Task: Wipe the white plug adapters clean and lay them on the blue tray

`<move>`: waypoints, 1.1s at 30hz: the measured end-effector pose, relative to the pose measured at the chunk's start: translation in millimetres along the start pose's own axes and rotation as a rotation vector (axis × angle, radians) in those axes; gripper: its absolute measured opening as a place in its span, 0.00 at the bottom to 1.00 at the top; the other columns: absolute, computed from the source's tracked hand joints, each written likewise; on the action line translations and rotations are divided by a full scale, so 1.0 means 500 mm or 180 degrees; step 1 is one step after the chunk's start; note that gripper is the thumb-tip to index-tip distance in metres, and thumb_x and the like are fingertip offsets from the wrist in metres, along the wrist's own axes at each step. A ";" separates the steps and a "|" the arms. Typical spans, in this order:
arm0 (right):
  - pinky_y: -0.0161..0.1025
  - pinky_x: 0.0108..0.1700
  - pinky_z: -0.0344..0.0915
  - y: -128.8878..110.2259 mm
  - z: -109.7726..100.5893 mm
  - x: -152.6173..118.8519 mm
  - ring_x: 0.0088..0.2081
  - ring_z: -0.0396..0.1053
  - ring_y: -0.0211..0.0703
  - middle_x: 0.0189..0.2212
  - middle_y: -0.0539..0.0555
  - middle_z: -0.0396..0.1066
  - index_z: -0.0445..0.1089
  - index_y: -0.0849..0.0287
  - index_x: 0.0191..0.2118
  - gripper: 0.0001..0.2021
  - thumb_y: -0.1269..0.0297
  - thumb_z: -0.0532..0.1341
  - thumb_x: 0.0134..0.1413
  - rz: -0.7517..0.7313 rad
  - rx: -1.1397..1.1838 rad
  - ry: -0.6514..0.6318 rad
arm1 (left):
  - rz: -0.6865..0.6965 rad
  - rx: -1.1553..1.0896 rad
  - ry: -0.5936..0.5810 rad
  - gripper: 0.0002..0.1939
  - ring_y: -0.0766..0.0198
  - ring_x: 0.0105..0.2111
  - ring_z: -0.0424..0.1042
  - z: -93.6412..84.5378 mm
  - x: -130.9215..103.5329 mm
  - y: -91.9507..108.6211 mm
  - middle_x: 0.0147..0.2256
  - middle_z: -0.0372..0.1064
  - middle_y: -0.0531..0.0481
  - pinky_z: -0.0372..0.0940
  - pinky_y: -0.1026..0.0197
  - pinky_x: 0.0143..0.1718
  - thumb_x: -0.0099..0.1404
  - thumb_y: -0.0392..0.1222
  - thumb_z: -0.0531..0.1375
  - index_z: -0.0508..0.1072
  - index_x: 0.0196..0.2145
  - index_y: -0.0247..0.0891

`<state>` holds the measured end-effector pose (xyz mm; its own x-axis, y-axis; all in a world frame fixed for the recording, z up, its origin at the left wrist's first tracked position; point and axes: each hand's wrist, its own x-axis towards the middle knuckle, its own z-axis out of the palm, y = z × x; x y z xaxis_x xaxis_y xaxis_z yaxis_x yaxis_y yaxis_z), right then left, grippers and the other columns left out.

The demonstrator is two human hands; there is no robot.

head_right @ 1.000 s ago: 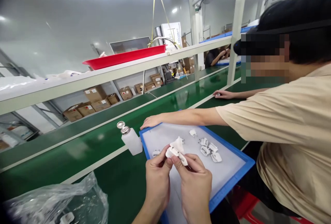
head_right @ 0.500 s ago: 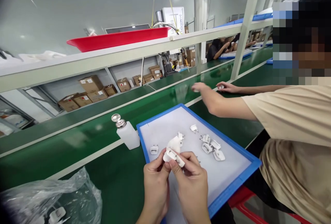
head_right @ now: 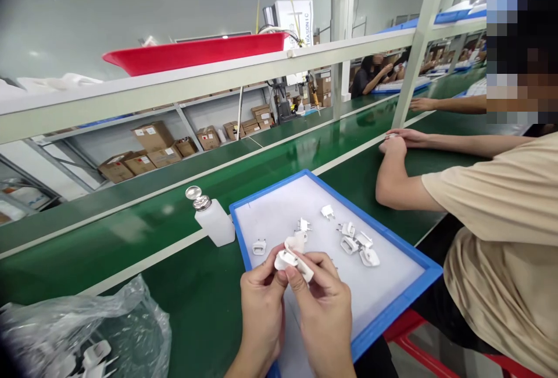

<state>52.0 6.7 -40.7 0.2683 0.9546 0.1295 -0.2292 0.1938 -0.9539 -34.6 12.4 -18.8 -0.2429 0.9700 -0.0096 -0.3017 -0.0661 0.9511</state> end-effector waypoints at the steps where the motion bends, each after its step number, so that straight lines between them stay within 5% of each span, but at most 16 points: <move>1: 0.39 0.43 0.73 -0.002 -0.003 0.002 0.44 0.74 0.49 0.40 0.55 0.75 0.83 0.52 0.43 0.15 0.54 0.73 0.51 -0.0008 -0.0013 -0.0073 | 0.0017 -0.0003 -0.0035 0.20 0.44 0.47 0.80 0.000 0.000 0.001 0.44 0.83 0.41 0.73 0.49 0.52 0.56 0.50 0.74 0.85 0.44 0.38; 10: 0.31 0.34 0.67 0.015 0.007 -0.013 0.36 0.71 0.40 0.35 0.52 0.74 0.83 0.55 0.31 0.10 0.58 0.78 0.43 -0.0097 -0.0164 0.0732 | -0.0023 -0.0182 -0.0045 0.17 0.50 0.43 0.80 0.000 0.001 -0.002 0.43 0.84 0.42 0.73 0.55 0.48 0.58 0.47 0.73 0.85 0.43 0.37; 14: 0.35 0.41 0.71 0.005 0.010 -0.008 0.43 0.74 0.46 0.41 0.55 0.75 0.83 0.52 0.43 0.13 0.54 0.73 0.53 -0.0082 -0.0200 0.0231 | 0.0037 -0.0274 -0.0119 0.15 0.54 0.42 0.80 0.000 0.001 0.003 0.42 0.84 0.44 0.73 0.58 0.47 0.59 0.44 0.72 0.85 0.43 0.38; 18: 0.33 0.37 0.69 -0.001 0.000 -0.001 0.40 0.73 0.43 0.38 0.54 0.75 0.84 0.53 0.39 0.12 0.56 0.75 0.49 -0.0122 -0.0283 0.0179 | -0.0004 -0.0458 -0.0214 0.12 0.59 0.38 0.79 0.002 0.000 0.008 0.39 0.84 0.45 0.72 0.63 0.43 0.60 0.42 0.72 0.86 0.41 0.37; 24: 0.32 0.35 0.69 -0.025 -0.011 -0.018 0.38 0.72 0.42 0.36 0.53 0.74 0.83 0.55 0.33 0.10 0.57 0.77 0.44 -0.0080 -0.0025 0.0400 | -0.0918 -0.1810 -0.0468 0.05 0.62 0.37 0.81 0.003 0.005 0.016 0.36 0.83 0.44 0.76 0.64 0.45 0.64 0.31 0.68 0.85 0.37 0.32; 27: 0.37 0.38 0.73 -0.065 -0.009 -0.022 0.36 0.74 0.45 0.35 0.56 0.76 0.83 0.56 0.34 0.13 0.56 0.78 0.43 0.0514 0.0789 0.0527 | -0.1372 -0.2304 -0.0134 0.14 0.61 0.40 0.83 0.005 0.012 0.027 0.38 0.83 0.40 0.77 0.63 0.47 0.70 0.25 0.58 0.83 0.32 0.30; 30: 0.45 0.40 0.75 -0.104 -0.006 -0.019 0.35 0.76 0.51 0.33 0.58 0.78 0.82 0.58 0.33 0.18 0.54 0.79 0.35 0.1113 0.1302 0.1076 | -0.1632 -0.2410 0.0073 0.21 0.60 0.40 0.84 0.007 0.017 0.039 0.38 0.83 0.38 0.77 0.63 0.46 0.74 0.25 0.50 0.82 0.33 0.27; 33: 0.46 0.42 0.75 -0.113 -0.007 -0.021 0.38 0.77 0.55 0.35 0.59 0.79 0.82 0.59 0.34 0.19 0.52 0.78 0.36 0.0942 0.1210 0.1310 | -0.1724 -0.2447 0.0108 0.23 0.60 0.39 0.84 0.005 0.017 0.043 0.38 0.83 0.37 0.78 0.64 0.44 0.76 0.27 0.48 0.82 0.34 0.26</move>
<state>65.5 -15.1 10.9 0.4631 0.8295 -0.3121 -0.6450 0.0740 -0.7606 -40.9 19.9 2.1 0.0856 0.9074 -0.4115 -0.9044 0.2440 0.3499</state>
